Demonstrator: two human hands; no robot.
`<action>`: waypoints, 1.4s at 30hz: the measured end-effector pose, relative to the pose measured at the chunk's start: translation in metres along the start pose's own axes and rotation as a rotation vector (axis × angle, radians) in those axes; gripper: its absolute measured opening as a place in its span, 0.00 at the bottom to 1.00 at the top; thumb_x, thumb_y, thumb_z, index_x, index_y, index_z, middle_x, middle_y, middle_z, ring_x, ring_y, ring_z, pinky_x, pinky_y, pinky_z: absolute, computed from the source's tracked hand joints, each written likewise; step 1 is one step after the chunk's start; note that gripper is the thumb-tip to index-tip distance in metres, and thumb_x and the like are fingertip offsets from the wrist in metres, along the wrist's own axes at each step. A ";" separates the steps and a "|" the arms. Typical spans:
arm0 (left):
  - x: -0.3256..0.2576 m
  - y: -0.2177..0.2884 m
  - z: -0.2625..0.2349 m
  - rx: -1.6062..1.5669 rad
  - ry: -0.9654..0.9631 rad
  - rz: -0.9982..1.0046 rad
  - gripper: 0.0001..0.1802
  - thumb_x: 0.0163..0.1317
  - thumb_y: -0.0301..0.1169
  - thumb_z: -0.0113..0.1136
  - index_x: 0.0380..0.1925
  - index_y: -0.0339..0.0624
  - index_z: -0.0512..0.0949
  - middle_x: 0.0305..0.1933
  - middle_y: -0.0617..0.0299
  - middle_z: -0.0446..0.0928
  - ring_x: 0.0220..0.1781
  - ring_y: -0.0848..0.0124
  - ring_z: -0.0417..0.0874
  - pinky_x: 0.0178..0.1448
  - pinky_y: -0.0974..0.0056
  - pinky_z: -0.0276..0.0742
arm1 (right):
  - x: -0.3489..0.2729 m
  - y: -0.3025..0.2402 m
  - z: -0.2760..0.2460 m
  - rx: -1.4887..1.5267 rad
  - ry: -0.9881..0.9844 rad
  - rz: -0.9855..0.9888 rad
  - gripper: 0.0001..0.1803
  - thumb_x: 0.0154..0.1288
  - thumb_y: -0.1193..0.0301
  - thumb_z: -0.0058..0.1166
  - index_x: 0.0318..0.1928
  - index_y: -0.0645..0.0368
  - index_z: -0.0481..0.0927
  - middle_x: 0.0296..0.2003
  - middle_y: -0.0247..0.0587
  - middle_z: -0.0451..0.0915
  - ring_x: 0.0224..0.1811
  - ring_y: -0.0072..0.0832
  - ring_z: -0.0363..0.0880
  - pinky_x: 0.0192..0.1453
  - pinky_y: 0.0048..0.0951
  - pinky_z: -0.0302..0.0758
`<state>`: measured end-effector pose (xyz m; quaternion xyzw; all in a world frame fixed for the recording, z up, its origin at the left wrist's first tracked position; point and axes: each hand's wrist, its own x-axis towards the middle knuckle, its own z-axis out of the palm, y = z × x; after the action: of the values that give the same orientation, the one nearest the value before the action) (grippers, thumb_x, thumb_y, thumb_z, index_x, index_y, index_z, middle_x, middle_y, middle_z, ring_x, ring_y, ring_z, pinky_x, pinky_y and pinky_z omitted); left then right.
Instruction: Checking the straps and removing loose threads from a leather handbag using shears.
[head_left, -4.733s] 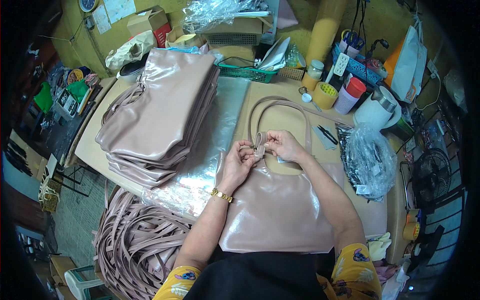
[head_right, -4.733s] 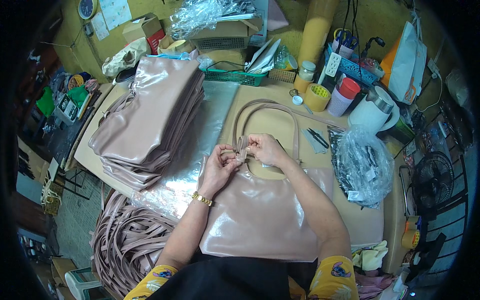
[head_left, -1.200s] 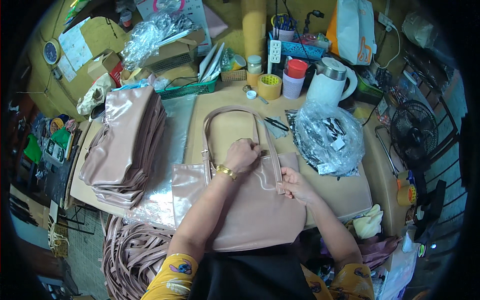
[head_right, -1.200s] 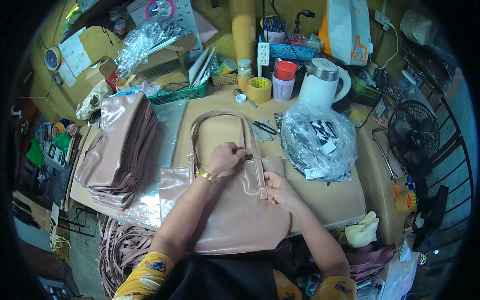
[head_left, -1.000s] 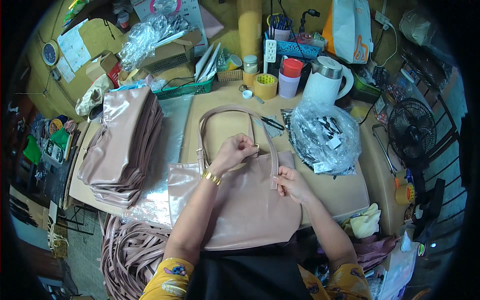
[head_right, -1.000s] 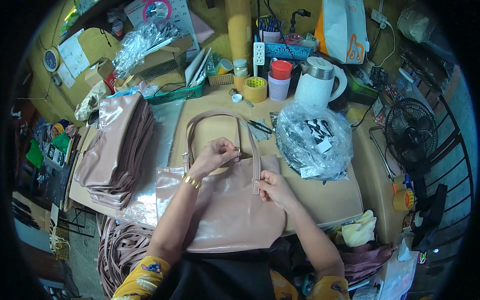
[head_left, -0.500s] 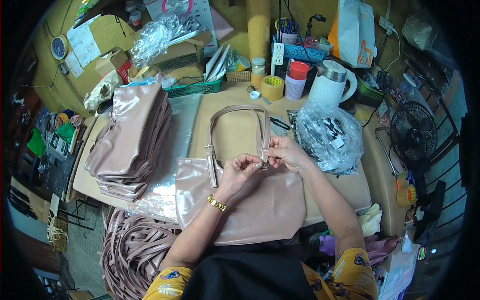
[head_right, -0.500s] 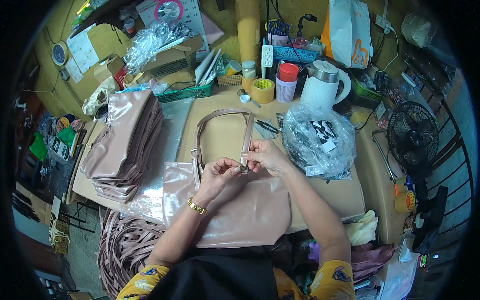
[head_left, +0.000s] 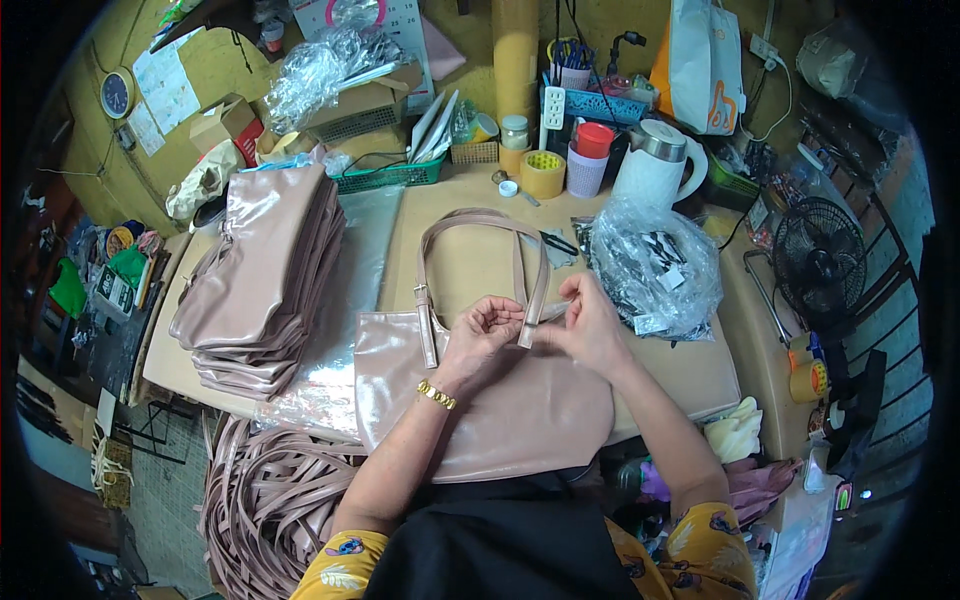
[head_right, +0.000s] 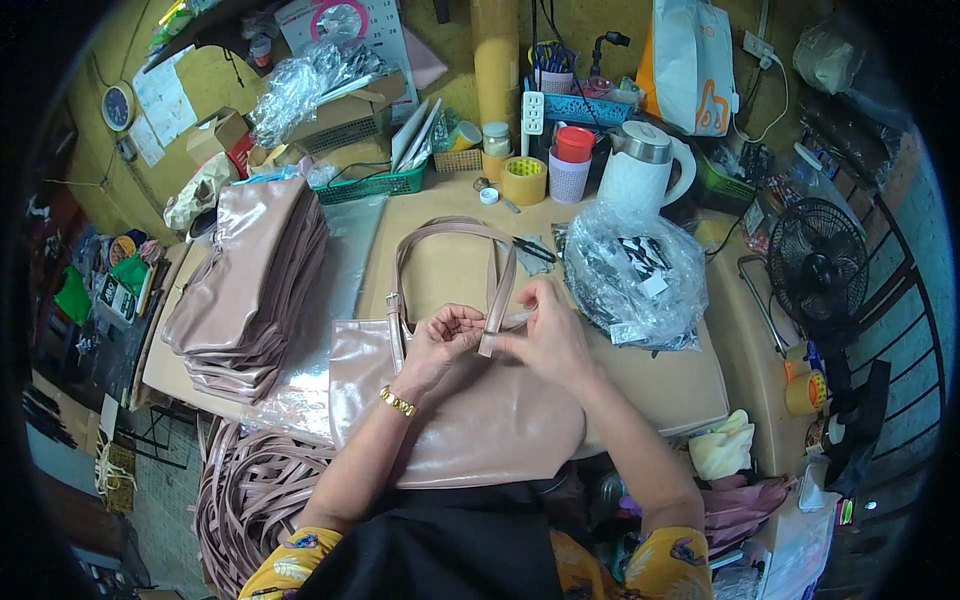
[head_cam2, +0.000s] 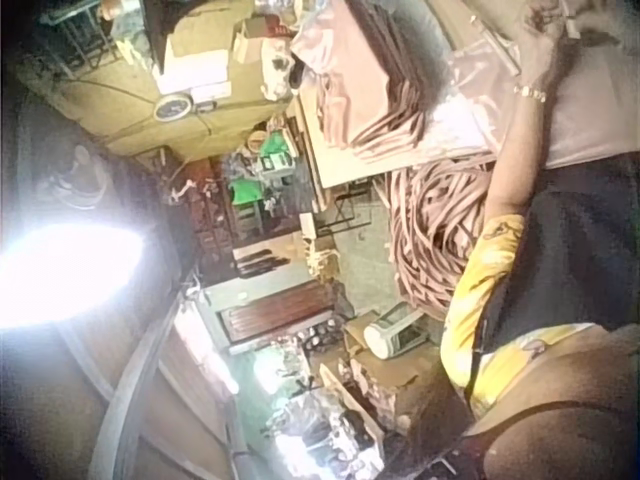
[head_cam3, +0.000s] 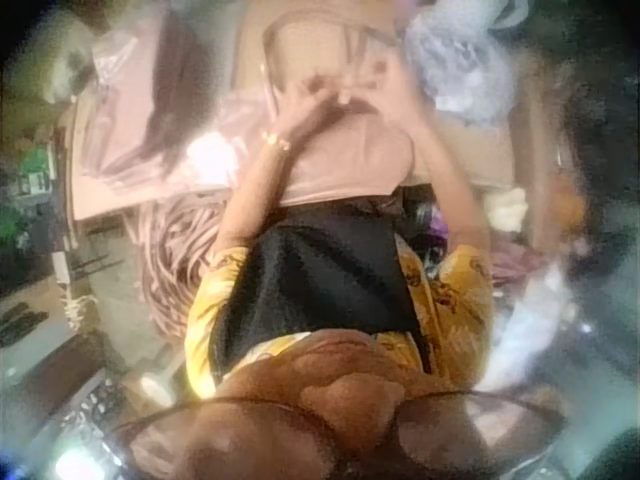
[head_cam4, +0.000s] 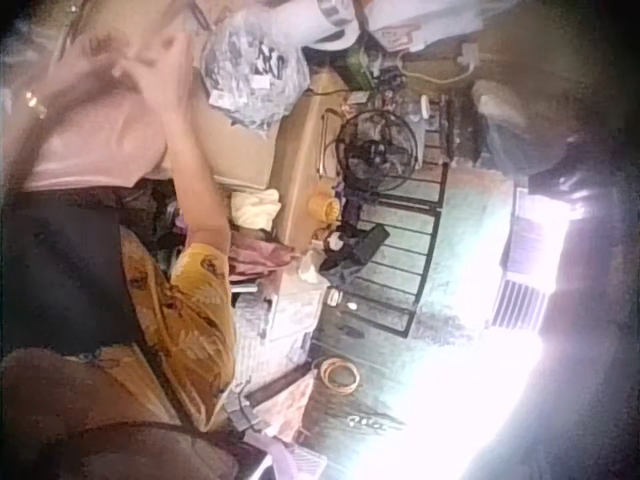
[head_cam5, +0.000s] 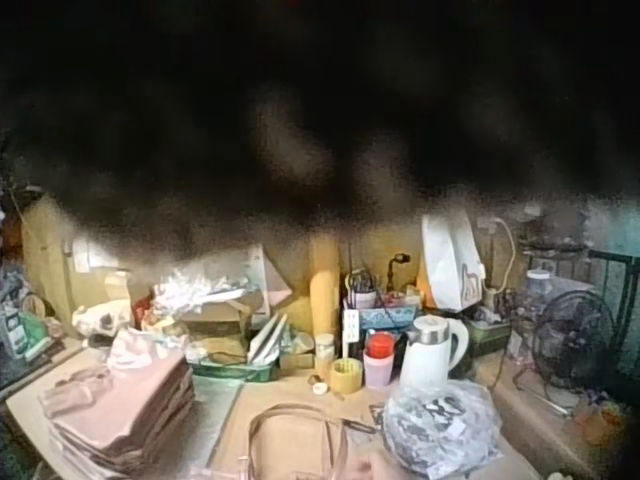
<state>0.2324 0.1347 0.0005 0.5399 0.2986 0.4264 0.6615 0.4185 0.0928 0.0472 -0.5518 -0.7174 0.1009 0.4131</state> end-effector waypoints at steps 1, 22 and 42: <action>0.001 0.001 0.001 0.012 0.003 -0.006 0.10 0.58 0.19 0.58 0.41 0.35 0.75 0.40 0.62 0.78 0.42 0.77 0.78 0.49 0.72 0.75 | -0.005 -0.004 -0.002 -0.078 0.075 -0.208 0.26 0.42 0.68 0.72 0.42 0.59 0.74 0.30 0.36 0.73 0.24 0.32 0.75 0.29 0.30 0.73; 0.002 -0.001 0.015 -0.067 -0.091 0.106 0.17 0.60 0.17 0.56 0.48 0.40 0.64 0.39 0.61 0.78 0.39 0.78 0.79 0.43 0.76 0.75 | -0.003 0.003 0.015 0.000 0.095 -0.369 0.08 0.52 0.75 0.61 0.34 0.59 0.78 0.30 0.36 0.77 0.29 0.29 0.75 0.35 0.31 0.73; 0.013 -0.009 0.014 -0.027 0.115 0.003 0.23 0.59 0.26 0.63 0.48 0.37 0.61 0.29 0.61 0.78 0.29 0.77 0.78 0.33 0.74 0.76 | 0.036 0.024 0.013 0.767 -0.234 0.384 0.03 0.60 0.82 0.55 0.35 0.65 0.76 0.28 0.32 0.77 0.25 0.13 0.74 0.28 0.16 0.73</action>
<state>0.2527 0.1389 -0.0044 0.5058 0.3296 0.4616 0.6500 0.4249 0.1370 0.0417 -0.4666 -0.5546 0.4964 0.4777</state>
